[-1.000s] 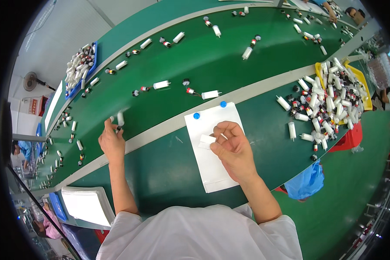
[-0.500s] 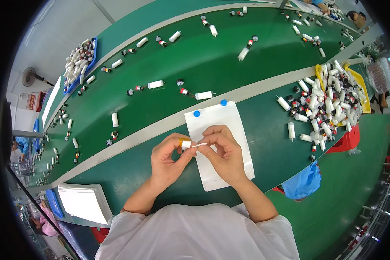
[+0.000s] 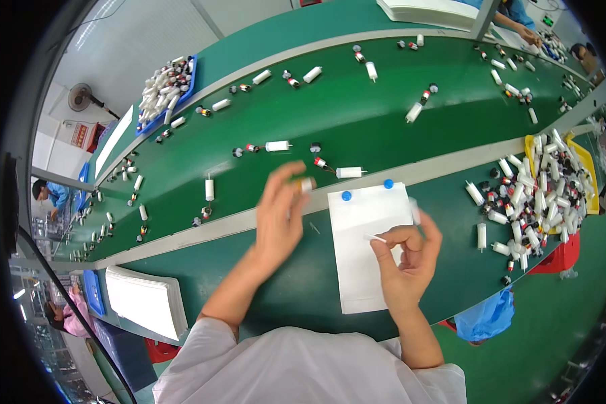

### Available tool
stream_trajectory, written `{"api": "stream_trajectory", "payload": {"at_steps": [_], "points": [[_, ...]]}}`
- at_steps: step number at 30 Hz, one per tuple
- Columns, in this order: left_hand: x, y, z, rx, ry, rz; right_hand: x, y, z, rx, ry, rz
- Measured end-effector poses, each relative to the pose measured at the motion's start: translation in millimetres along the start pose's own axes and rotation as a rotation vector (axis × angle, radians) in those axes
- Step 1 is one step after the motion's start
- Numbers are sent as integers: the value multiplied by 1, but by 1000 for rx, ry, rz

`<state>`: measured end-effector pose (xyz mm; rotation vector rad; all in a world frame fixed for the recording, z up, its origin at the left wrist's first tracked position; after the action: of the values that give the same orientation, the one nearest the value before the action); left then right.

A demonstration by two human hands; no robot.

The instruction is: The person assembles small electronic components by hand, likely e-cigarette or vape cartridges, at a production line station. This involves combining cartridge tubes, internal components, and caps, possibly using a white paper jig for alignment.

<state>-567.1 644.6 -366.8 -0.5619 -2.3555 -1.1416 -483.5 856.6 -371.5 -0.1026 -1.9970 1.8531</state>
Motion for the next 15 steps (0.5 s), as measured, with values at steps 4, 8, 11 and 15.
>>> {"api": "stream_trajectory", "payload": {"at_steps": [4,8,11,15], "points": [[40,-103,3,493,-10,61,-2,3,13,122,-64,84],[55,-124,18,482,-201,31,-2,8,15,105,-136,67],[49,-70,12,-235,-146,-317,6,-5,20,-104,-211,-192],[10,10,20,-808,-341,-397,10,-31,41,-70,-311,-306]]}}
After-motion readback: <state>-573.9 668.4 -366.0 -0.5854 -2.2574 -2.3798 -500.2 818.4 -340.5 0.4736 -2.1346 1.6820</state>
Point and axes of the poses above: each hand's wrist, its own x-axis towards the middle knuckle, its own z-axis out of the palm, y = z × x, the point moved 9 cm from there along x, towards the middle knuckle, and after that the axes turned 3 degrees about y, right-handed, at the moved point
